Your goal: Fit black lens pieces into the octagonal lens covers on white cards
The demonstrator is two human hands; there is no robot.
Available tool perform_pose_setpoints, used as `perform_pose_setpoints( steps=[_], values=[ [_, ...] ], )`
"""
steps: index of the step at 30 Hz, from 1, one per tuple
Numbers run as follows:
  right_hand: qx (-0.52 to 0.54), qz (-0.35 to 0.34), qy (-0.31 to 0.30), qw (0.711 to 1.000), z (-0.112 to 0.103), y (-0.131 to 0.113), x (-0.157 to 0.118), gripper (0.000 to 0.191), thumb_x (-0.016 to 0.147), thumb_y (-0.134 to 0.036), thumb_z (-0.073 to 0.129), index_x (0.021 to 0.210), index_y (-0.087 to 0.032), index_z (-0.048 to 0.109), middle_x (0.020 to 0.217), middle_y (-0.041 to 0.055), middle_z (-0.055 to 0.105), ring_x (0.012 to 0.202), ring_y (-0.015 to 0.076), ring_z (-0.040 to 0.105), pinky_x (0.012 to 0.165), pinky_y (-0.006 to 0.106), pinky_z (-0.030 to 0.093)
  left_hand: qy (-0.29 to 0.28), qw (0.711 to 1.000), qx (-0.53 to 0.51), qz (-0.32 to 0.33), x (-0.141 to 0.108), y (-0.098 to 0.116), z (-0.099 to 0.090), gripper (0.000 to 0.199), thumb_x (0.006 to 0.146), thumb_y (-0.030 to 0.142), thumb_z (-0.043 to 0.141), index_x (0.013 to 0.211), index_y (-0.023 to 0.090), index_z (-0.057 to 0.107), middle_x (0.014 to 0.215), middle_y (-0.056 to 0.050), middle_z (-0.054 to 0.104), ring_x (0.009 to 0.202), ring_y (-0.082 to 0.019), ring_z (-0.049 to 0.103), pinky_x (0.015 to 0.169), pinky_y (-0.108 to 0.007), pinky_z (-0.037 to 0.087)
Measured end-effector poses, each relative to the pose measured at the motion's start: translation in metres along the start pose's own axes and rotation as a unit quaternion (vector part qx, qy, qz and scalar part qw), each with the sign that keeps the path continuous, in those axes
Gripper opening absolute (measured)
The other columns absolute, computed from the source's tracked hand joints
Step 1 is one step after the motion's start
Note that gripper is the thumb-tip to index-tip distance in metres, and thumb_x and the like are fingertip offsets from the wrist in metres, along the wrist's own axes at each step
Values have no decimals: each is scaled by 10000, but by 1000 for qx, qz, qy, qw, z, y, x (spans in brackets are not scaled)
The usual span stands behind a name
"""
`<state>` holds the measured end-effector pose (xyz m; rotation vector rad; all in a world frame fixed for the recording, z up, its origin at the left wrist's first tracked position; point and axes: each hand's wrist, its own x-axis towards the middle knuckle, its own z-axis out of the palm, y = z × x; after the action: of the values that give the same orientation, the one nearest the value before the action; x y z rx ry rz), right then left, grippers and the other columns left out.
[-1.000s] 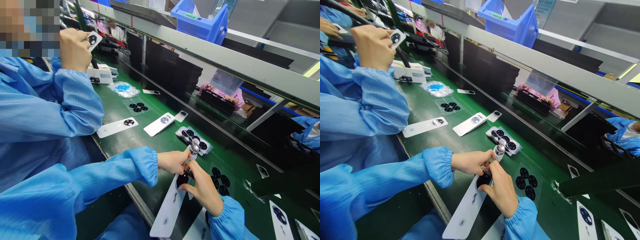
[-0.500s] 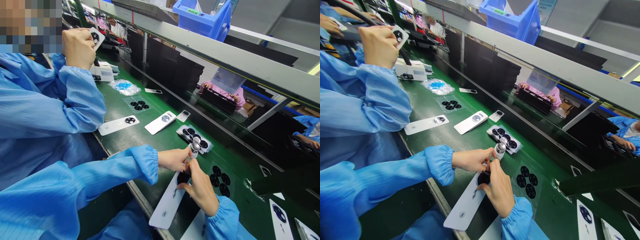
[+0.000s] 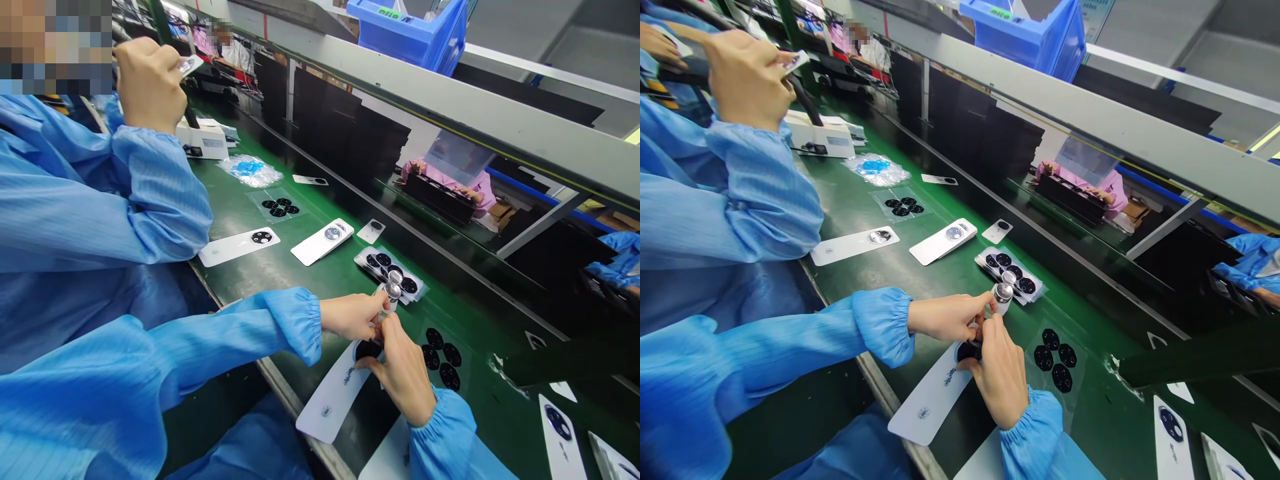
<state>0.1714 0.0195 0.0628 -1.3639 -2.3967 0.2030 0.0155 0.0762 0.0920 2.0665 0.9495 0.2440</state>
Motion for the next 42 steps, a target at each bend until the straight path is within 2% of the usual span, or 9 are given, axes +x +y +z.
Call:
perform_pose_setpoints(
  steps=[8, 23, 28, 35, 42],
  values=[
    [-18, -13, 22, 1000, 5, 3, -1, 352, 736, -128, 626, 963, -251, 388, 884, 13, 543, 692, 201, 588, 435, 261, 369, 3, 1000, 25, 7, 1, 1, 0, 497, 720, 110, 588, 1172, 174, 392, 797, -7, 637, 720, -198, 602, 599, -244, 411],
    [-40, -2, 19, 999, 8, 1, -2, 351, 734, -95, 622, 950, -236, 383, 909, 39, 568, 736, 229, 608, 477, 289, 426, 0, 999, 49, 15, -1, 6, -2, 520, 721, 84, 563, 1196, 172, 371, 804, -6, 648, 705, -194, 593, 619, -249, 419],
    [3, 17, 7, 1000, 8, 2, -2, 351, 703, -69, 607, 912, -239, 380, 879, 8, 553, 719, 202, 596, 505, 275, 435, 0, 998, 59, 17, -1, 4, -1, 489, 752, 108, 571, 1185, 178, 355, 852, -12, 662, 720, -188, 606, 618, -242, 420],
    [86, 7, 5, 996, 11, 9, -1, 215, 743, -70, 490, 817, -240, 381, 841, -6, 522, 672, 160, 550, 554, 257, 426, -5, 997, 77, 22, -2, 1, 1, 503, 743, 70, 564, 1179, 184, 341, 872, -3, 675, 746, -179, 624, 608, -227, 413],
    [105, 8, -4, 994, 10, 12, -2, 177, 797, -106, 477, 809, -239, 362, 823, -4, 498, 650, 154, 516, 547, 253, 391, -4, 995, 96, 28, -3, 1, 4, 538, 738, 50, 543, 1205, 189, 317, 895, 0, 683, 784, -182, 636, 637, -232, 424]
  ],
)
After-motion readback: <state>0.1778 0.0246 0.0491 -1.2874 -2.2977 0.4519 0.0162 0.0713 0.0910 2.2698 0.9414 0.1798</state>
